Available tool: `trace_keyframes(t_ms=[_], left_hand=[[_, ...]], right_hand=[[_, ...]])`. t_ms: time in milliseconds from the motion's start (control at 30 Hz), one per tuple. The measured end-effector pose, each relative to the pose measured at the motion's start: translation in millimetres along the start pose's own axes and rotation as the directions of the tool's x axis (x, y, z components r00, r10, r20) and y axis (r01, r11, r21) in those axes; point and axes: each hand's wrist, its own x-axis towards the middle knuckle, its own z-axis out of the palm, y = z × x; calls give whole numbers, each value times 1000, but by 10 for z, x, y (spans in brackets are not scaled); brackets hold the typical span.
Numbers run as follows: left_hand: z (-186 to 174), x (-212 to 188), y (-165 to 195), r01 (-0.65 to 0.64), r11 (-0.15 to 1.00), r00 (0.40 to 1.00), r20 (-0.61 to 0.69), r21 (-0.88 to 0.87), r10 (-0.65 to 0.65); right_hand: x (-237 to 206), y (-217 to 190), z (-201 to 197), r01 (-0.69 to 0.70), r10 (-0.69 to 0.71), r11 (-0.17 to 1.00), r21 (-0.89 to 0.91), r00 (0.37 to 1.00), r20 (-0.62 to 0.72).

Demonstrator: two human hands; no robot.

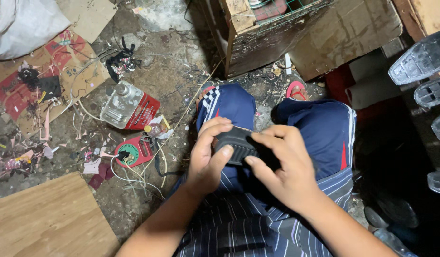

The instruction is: The person sits on the floor and fits a rubber sole onto a sandal, pressing and aligning it by hand. They then use a knife to trim and press the sole edge around the shoe, and finally apply glue from a container onto the sole using a thin wooden stick.

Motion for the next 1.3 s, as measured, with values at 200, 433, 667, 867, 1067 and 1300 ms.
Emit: trace_keyframes(t_ms=[200,433,667,867,1067,1300], left_hand=[[45,-20,-134,6,999,999,-45,-44,-8],[24,46,-122,-27,986,999,38,166,21],[18,76,-74,-32,978,998,60,205,20],[-5,72,-69,-34,982,998,65,187,22],[-20,65,-89,-27,986,997,74,165,15],[-6,57,-158,-72,976,996,68,206,59]], right_hand=[[-94,161,-201,-37,44,977,-209,999,32],[-299,390,-68,-99,92,985,-139,994,-57],[-232,421,-75,-132,130,991,-23,988,-78],[-126,437,-137,-201,200,979,-32,980,-20],[-76,452,-146,-336,336,942,-12,942,16],[-9,395,-146,-240,241,971,-20,968,67]])
